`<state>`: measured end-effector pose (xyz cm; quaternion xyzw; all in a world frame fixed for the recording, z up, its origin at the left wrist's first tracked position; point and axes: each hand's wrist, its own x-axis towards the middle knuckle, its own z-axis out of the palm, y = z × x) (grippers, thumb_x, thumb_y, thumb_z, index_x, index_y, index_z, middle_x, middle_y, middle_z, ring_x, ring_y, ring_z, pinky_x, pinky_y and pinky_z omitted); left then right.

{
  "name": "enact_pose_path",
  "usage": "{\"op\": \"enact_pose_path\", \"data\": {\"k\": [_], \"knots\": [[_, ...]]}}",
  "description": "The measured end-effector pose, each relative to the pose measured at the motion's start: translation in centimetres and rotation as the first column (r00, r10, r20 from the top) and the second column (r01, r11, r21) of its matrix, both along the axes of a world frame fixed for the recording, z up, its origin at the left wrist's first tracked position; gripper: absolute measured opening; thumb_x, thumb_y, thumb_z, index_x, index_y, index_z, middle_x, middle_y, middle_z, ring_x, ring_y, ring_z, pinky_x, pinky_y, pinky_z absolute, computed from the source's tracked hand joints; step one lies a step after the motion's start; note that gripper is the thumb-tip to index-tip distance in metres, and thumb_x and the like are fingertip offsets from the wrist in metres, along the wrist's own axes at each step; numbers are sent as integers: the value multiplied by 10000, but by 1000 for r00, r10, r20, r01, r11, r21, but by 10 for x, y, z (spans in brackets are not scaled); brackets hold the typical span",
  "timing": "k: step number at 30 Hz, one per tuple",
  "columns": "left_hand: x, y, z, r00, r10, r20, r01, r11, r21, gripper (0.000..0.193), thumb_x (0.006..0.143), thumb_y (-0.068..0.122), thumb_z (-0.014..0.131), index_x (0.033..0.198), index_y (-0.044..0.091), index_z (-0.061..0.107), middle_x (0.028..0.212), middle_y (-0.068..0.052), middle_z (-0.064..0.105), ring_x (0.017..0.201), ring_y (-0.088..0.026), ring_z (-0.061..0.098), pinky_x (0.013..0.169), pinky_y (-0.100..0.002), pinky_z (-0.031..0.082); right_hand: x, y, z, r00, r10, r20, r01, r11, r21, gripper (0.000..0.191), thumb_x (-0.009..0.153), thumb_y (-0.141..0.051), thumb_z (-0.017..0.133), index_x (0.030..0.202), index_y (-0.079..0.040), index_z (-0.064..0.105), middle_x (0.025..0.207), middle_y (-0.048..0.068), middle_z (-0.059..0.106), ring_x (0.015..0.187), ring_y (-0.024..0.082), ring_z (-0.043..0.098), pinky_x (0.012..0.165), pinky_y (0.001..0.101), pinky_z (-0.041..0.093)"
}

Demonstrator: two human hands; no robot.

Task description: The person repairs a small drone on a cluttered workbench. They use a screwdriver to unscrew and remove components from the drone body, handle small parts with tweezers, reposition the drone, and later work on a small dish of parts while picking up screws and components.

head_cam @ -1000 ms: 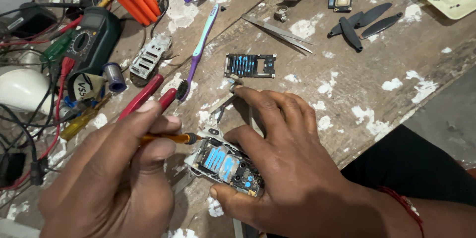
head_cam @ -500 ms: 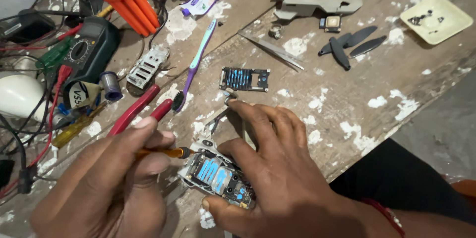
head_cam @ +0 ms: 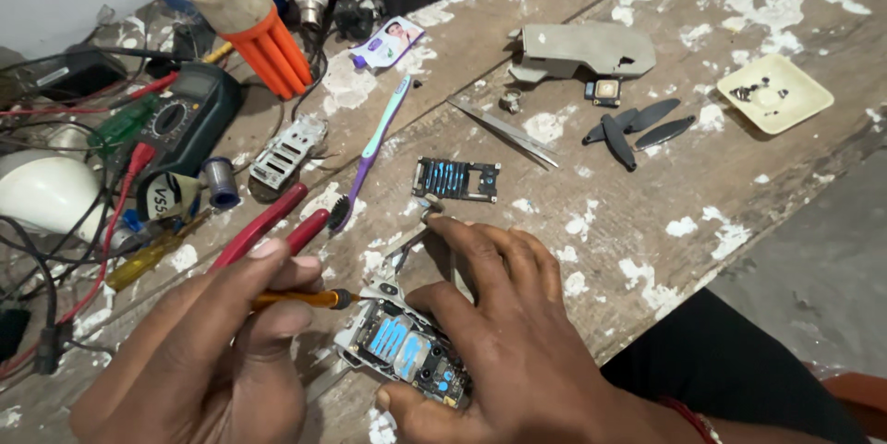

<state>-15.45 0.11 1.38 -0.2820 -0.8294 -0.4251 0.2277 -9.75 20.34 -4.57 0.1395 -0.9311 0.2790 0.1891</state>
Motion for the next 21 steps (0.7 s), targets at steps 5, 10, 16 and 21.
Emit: {"op": "enact_pose_path", "data": {"k": [5,10,16,21], "knots": [[1,-5,3,998,18,-59,-20,999,-32,319,910,-32,672,1226,6,647,1013,-171,739,1001,-229,757,923,-345,580,1,1,1,999,25,-22,-26,999,-25,678,856,-635,708,1223,-67,666,1498,329,372,1405,555,289,1099,713,147],[-4,-21,0,1000,12,-16,-13,996,-92,386,927,8,651,1310,11,605,1074,-180,738,1053,-249,756,934,-363,582,3,3,4,997,42,58,-44,998,42,737,892,-686,665,1243,-37,672,1532,350,325,1462,547,234,1123,728,94],[-30,-63,-25,958,-150,246,147,989,31,534,931,22,594,1454,5,486,1229,-237,717,1164,-295,726,1012,-404,538,-1,6,4,998,55,-40,-51,994,95,752,894,-734,601,1221,-63,692,1591,331,295,1532,513,190,1144,736,47],[-42,-79,-55,931,-225,286,184,970,162,531,977,101,528,1491,8,436,1283,-273,675,1195,-348,704,1066,-444,539,-11,16,1,995,79,-60,-76,996,38,702,899,-691,639,1233,-79,713,1603,267,354,1574,483,225,1210,727,43]]}}
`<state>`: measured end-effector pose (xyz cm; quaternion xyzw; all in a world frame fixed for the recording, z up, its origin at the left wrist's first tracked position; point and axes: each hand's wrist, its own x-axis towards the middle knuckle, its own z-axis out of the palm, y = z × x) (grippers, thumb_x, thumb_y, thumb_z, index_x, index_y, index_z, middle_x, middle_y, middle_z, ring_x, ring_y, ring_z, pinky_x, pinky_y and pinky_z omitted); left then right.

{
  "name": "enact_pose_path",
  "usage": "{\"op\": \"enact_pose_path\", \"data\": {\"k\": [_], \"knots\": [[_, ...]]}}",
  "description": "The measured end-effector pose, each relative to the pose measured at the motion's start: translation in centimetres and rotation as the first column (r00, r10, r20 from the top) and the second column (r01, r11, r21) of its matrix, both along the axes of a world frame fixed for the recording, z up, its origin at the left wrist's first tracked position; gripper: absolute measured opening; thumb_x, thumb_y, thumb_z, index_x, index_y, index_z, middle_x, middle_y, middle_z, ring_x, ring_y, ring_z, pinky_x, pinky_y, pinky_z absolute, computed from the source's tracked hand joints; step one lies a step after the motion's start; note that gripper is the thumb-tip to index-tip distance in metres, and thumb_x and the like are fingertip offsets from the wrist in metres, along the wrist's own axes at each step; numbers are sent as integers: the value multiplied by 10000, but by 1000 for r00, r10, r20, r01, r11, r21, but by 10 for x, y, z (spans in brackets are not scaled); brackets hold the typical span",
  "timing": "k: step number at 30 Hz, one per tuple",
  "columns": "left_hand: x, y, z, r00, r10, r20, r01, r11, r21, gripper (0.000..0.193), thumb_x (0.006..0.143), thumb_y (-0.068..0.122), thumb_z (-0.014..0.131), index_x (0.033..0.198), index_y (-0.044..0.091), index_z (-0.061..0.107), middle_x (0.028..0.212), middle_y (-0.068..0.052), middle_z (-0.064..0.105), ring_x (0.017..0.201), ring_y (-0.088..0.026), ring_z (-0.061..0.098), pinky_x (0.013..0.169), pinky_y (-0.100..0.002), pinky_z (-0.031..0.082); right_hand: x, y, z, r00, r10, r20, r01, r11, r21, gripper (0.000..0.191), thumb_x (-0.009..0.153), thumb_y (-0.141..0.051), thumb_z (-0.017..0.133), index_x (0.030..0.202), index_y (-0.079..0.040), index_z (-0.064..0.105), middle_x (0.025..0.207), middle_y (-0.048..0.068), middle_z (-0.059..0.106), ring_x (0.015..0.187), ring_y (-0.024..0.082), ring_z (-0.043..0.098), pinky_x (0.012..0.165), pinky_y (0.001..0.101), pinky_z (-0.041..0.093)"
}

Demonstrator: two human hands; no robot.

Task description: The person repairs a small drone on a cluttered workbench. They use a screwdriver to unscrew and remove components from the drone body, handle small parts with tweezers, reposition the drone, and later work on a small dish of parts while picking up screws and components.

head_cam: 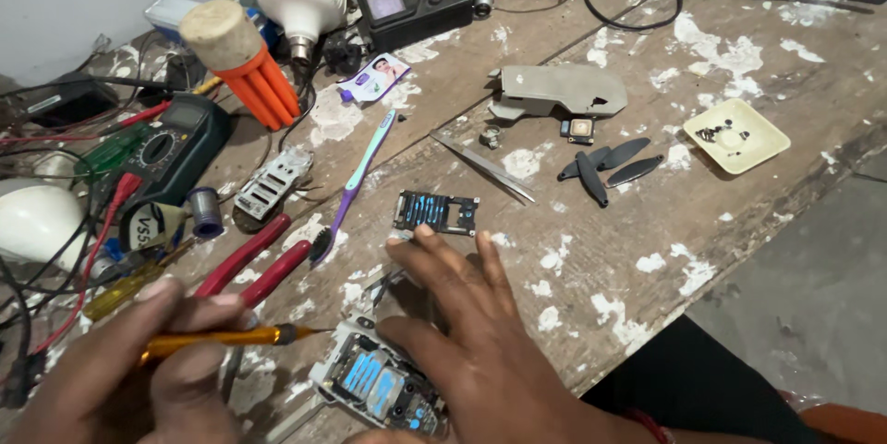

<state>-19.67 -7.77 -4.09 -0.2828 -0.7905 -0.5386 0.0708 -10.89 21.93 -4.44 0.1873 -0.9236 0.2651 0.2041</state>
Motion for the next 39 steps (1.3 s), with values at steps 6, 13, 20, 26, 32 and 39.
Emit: {"op": "enact_pose_path", "data": {"k": [6,13,20,26,32,39], "knots": [[-29,-27,-11,991,-105,85,109,993,-44,456,1042,223,477,1435,-8,488,1217,-262,696,1052,-314,725,970,-430,555,-7,12,-8,999,24,25,-22,995,-95,412,982,-445,591,1183,-111,726,1582,246,399,1566,469,262,1210,731,47],[-43,-40,-49,989,132,68,-110,959,-263,440,1030,241,529,1295,-93,639,1110,-251,725,779,-236,725,737,-364,571,-18,13,-15,999,28,19,-25,992,-123,283,1024,-286,521,1139,-114,714,1552,243,404,1537,468,269,1179,739,47],[-56,-60,-73,982,91,164,-73,991,-113,347,1063,135,486,1189,-104,703,1055,-249,728,823,-254,776,817,-372,584,-15,14,-19,999,14,33,-12,998,-69,305,1037,-316,508,1157,-139,725,1566,231,419,1561,466,274,1202,744,60],[-74,-92,-99,952,-8,305,6,1000,8,299,1050,57,498,1218,-74,708,1094,-256,732,1028,-340,781,986,-448,556,-12,14,-16,999,-19,30,22,995,-97,255,1059,-287,521,1130,-153,725,1540,228,483,1550,453,331,1222,733,108],[-86,-89,-106,940,-28,339,36,999,-16,297,1022,48,534,1246,-69,690,1112,-256,735,1051,-342,771,990,-452,556,-16,14,-14,998,-51,35,55,990,-130,219,1040,-273,550,1044,-161,737,1506,211,511,1533,424,365,1207,727,141],[-90,-81,-100,939,4,344,17,998,-59,291,1012,35,540,1257,-64,661,1110,-251,734,1052,-330,768,985,-445,566,-15,14,-19,999,-39,20,41,985,-167,183,1001,-278,597,1008,-161,738,1469,201,530,1496,433,395,1186,740,157]]}}
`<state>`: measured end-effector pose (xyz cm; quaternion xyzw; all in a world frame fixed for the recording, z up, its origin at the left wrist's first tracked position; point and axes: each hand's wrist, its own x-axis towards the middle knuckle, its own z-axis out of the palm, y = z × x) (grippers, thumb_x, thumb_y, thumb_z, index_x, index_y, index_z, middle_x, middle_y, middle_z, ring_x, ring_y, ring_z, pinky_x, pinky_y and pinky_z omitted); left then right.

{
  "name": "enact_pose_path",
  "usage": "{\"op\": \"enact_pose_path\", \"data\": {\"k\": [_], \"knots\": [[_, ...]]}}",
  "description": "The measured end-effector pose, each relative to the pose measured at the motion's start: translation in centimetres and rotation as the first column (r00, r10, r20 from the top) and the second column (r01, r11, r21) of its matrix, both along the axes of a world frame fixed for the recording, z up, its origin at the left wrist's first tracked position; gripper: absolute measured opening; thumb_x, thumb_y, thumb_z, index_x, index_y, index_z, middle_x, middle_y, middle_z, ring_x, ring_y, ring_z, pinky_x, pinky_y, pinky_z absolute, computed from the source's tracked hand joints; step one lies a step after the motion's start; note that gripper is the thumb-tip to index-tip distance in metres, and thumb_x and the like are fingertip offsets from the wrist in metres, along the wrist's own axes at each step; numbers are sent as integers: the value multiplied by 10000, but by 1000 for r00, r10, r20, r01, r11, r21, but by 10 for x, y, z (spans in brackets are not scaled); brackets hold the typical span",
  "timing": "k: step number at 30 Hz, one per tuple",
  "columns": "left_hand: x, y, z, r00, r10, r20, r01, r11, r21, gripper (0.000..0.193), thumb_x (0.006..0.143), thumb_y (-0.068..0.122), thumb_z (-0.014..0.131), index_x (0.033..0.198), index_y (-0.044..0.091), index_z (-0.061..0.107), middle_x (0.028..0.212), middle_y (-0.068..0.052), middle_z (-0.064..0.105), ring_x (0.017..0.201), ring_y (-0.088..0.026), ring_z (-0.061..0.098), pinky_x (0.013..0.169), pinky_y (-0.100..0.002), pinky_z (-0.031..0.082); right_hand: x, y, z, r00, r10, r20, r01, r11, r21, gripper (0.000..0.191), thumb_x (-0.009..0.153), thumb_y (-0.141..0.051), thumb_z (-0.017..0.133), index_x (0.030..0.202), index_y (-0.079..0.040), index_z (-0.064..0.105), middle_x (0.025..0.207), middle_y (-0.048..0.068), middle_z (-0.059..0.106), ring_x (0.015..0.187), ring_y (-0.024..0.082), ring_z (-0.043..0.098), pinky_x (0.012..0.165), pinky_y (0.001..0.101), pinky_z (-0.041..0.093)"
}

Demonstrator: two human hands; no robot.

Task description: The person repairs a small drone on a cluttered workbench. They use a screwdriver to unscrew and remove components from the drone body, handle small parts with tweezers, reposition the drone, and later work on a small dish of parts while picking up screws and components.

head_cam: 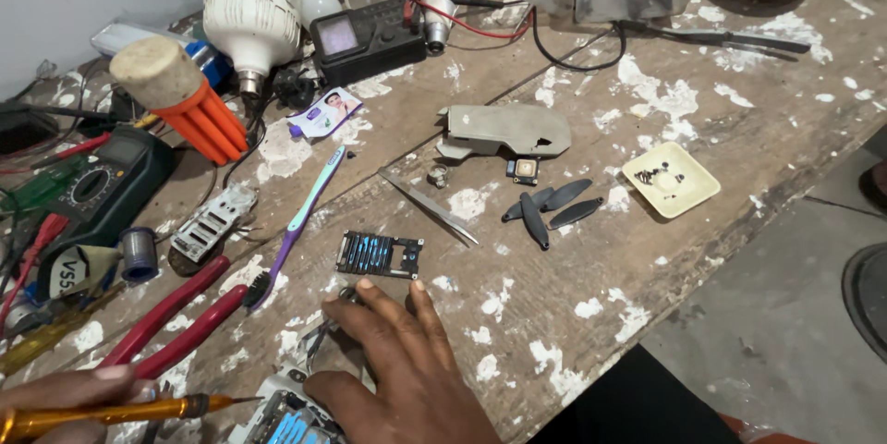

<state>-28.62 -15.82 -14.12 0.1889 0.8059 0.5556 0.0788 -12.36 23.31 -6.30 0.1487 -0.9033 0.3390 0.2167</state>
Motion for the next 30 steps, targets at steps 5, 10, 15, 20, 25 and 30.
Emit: {"op": "enact_pose_path", "data": {"k": [5,10,15,20,25,30], "knots": [[-9,6,3,999,32,9,-32,998,-58,291,1004,25,544,1264,-60,641,1108,-248,733,1052,-322,766,982,-440,574,-15,7,0,999,4,-34,-4,1000,-5,145,995,-279,620,1041,-199,733,1496,170,551,1506,419,436,1212,725,189],[-9,21,3,998,58,-6,-58,995,-84,294,997,16,548,1272,-57,621,1106,-245,732,1053,-314,765,979,-435,581,-19,6,1,1000,-6,11,6,999,-45,145,1002,-294,619,1022,-193,721,1496,165,556,1502,420,435,1198,730,185],[-1,29,6,995,80,-67,-87,991,-105,300,990,7,552,1279,-54,601,1104,-242,731,1053,-307,763,976,-430,589,-12,3,-6,999,18,32,-16,997,-74,154,1008,-298,605,1014,-183,708,1458,192,547,1474,446,417,1159,746,167],[20,60,39,970,143,-198,-173,975,-141,309,982,-3,556,1287,-50,581,1103,-238,730,1054,-299,761,972,-426,596,-12,1,-11,999,-1,-33,2,999,36,159,990,-296,604,1047,-201,718,1501,174,548,1495,422,435,1204,727,206],[71,127,108,904,248,-349,-281,959,-46,321,975,-12,560,1294,-47,561,1101,-235,729,1054,-291,759,969,-421,604,-17,-3,-4,997,-36,-71,43,993,105,177,989,-334,608,1049,-220,729,1490,178,541,1478,426,437,1197,703,216],[119,161,139,817,376,-436,-305,925,226,249,1024,-28,629,1271,-60,616,1085,-221,738,1031,-253,765,961,-375,628,6,-18,4,991,23,-130,-18,999,38,509,909,-584,682,1108,-116,713,1478,227,505,1466,447,363,1191,658,176]]}}
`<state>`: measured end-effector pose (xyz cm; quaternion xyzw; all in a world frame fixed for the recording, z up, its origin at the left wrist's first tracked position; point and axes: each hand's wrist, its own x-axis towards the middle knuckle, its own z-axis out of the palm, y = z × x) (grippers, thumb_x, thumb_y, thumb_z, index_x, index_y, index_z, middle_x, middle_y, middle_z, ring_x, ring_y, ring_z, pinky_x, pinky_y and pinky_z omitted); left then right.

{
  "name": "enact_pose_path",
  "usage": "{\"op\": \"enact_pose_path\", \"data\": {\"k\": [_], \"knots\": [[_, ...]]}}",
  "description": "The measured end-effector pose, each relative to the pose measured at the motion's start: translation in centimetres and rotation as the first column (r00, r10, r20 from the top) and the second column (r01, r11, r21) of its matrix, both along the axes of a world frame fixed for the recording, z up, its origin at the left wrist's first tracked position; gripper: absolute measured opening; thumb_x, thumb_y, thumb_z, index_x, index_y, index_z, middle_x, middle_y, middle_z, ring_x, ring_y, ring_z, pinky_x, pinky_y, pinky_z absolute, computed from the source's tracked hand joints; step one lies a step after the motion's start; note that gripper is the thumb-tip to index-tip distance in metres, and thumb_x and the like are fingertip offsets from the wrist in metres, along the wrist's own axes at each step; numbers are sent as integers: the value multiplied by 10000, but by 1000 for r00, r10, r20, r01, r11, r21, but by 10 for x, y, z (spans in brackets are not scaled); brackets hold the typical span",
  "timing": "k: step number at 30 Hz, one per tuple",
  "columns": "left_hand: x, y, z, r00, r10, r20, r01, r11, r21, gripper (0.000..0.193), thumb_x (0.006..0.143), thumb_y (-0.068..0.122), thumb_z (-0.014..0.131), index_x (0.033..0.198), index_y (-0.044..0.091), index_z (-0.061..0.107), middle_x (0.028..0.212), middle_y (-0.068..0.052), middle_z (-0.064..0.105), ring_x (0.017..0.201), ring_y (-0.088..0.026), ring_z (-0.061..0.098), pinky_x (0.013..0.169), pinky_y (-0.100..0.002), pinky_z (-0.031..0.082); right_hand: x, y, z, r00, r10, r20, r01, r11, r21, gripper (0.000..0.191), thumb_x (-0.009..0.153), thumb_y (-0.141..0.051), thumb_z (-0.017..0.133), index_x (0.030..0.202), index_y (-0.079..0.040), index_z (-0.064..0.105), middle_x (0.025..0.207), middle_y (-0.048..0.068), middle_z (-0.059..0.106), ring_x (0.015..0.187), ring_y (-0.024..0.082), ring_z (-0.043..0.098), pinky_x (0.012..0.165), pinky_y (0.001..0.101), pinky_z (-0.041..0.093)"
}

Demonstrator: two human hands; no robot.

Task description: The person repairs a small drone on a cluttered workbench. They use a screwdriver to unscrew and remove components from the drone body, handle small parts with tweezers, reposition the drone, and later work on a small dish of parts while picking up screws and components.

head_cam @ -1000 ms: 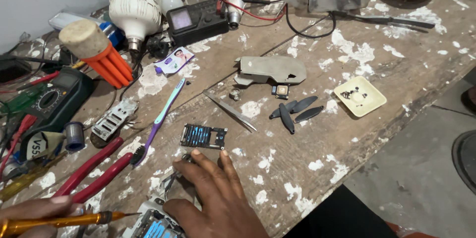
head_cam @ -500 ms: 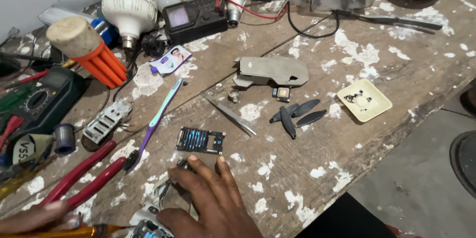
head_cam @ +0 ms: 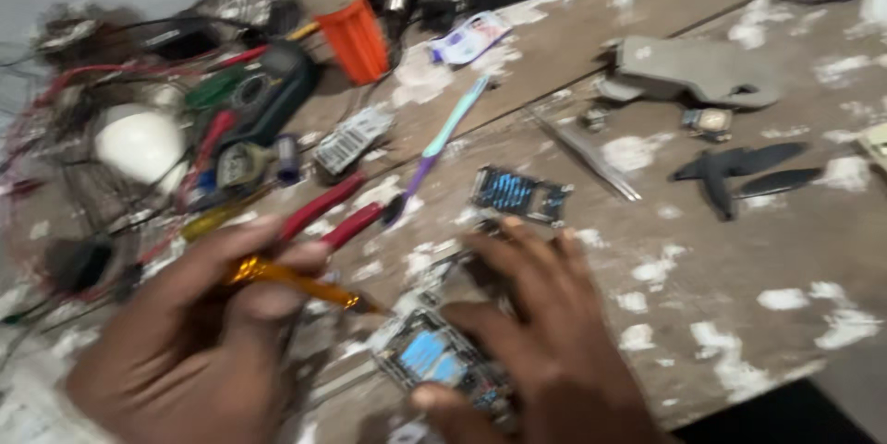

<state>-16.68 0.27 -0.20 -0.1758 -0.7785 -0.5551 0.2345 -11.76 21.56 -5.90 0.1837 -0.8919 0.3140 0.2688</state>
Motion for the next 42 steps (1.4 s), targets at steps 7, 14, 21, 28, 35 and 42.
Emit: {"op": "enact_pose_path", "data": {"k": [7,14,21,28,35,42], "knots": [[4,-9,6,993,-38,112,32,998,56,277,946,-40,685,1223,-51,676,1034,-173,780,992,-205,780,880,-335,663,-4,-8,-2,1000,5,19,-6,998,56,497,929,-597,669,1122,-144,736,1466,206,515,1494,430,348,1205,651,129],[-1,4,10,990,-52,133,35,991,128,225,920,-71,683,1142,-43,703,988,-146,795,844,-177,795,758,-295,683,-9,-8,-5,1000,10,27,-11,999,48,492,943,-597,645,1127,-149,735,1469,189,526,1495,415,358,1215,654,114],[-4,5,5,998,-56,-16,56,998,-22,247,912,-135,715,1144,-50,711,1025,-145,785,973,-185,787,870,-297,663,-12,-2,-1,999,28,33,-29,999,24,497,914,-589,673,1149,-154,723,1488,182,506,1499,404,352,1222,641,117],[-5,6,12,999,-44,-8,43,989,-143,294,834,-99,771,1110,-10,722,958,-137,792,891,-179,794,796,-287,659,-11,-1,-4,998,40,41,-40,999,14,515,898,-589,696,1164,-148,712,1498,179,491,1501,391,347,1225,635,117],[-3,7,10,997,-43,-60,34,988,-150,393,771,-189,687,1112,5,716,971,-155,777,903,-191,799,810,-283,658,-9,-1,-4,999,21,40,-23,999,30,519,913,-618,680,1155,-160,712,1504,178,481,1501,385,348,1218,633,119],[-2,9,14,993,-76,-91,60,984,-169,407,796,-204,643,1140,3,706,973,-162,774,899,-193,802,814,-274,648,-8,0,-2,999,28,43,-29,999,21,532,901,-611,689,1156,-145,709,1509,177,479,1496,381,352,1216,629,133]]}}
